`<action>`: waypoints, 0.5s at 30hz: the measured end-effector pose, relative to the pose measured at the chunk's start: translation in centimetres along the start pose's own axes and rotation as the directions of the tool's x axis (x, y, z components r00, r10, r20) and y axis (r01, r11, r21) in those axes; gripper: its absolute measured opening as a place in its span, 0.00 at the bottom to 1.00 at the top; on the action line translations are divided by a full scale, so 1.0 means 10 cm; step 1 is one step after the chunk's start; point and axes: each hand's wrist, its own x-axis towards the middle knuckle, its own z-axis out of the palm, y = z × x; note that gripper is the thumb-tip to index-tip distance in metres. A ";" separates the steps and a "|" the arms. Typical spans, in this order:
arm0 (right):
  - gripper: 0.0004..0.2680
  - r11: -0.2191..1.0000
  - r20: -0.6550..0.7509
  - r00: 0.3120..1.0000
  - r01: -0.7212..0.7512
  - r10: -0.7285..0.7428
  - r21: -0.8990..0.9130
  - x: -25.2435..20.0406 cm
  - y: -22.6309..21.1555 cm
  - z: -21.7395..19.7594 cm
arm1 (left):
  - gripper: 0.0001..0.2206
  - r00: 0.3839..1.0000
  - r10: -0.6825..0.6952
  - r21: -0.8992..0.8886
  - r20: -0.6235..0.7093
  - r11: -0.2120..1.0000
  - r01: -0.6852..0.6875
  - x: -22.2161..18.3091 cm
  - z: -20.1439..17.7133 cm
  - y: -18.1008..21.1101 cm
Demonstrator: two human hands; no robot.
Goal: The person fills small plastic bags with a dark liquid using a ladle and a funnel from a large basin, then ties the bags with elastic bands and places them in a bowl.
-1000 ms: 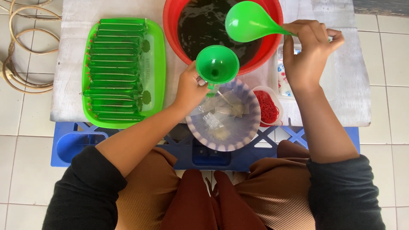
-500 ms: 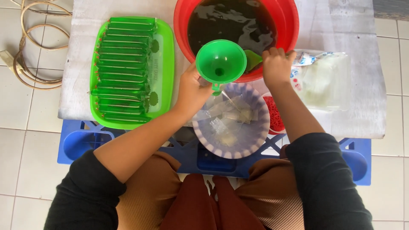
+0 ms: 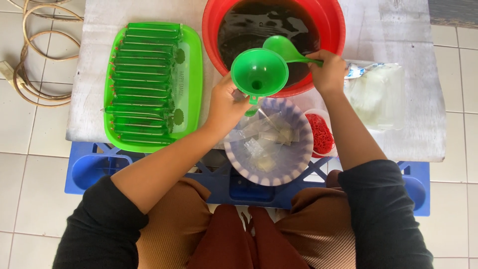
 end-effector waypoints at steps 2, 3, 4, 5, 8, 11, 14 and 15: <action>0.08 0.997 -0.044 0.998 0.055 -0.053 0.052 -0.03 -0.13 -0.25 | 0.07 0.999 -0.039 0.049 0.037 0.998 0.037 -0.04 0.00 -0.11; 0.09 0.988 -0.092 0.990 0.116 -0.106 0.102 -0.03 -0.21 -0.38 | 0.11 0.995 -0.078 0.101 0.070 0.992 0.071 -0.04 0.01 -0.16; 0.09 0.988 -0.095 0.990 0.115 -0.105 0.101 -0.05 -0.27 -0.53 | 0.11 0.995 -0.075 0.098 0.072 0.993 0.068 -0.05 0.01 -0.19; 0.09 0.990 -0.118 0.987 0.116 -0.106 0.080 -0.07 -0.33 -0.68 | 0.12 0.995 -0.068 0.104 0.075 0.993 0.060 -0.06 0.02 -0.23; 0.10 0.972 -0.142 0.975 0.191 -0.171 0.138 -0.20 -0.53 -1.13 | 0.14 0.994 -0.067 0.121 0.091 0.991 0.055 -0.06 0.04 -0.27; 0.11 0.933 -0.123 0.965 0.258 -0.233 0.251 -0.44 -0.79 -1.55 | 0.12 0.993 -0.062 0.138 0.105 0.989 0.047 -0.05 0.06 -0.27; 0.10 0.910 -0.111 0.950 0.310 -0.290 0.274 -0.68 -0.97 -1.78 | 0.10 0.991 -0.071 0.152 0.112 0.987 0.053 -0.06 0.08 -0.24; 0.11 0.893 -0.119 0.931 0.366 -0.346 0.261 -0.75 -1.01 -1.83 | 0.09 0.989 -0.094 0.161 0.115 0.984 0.075 -0.07 0.09 -0.23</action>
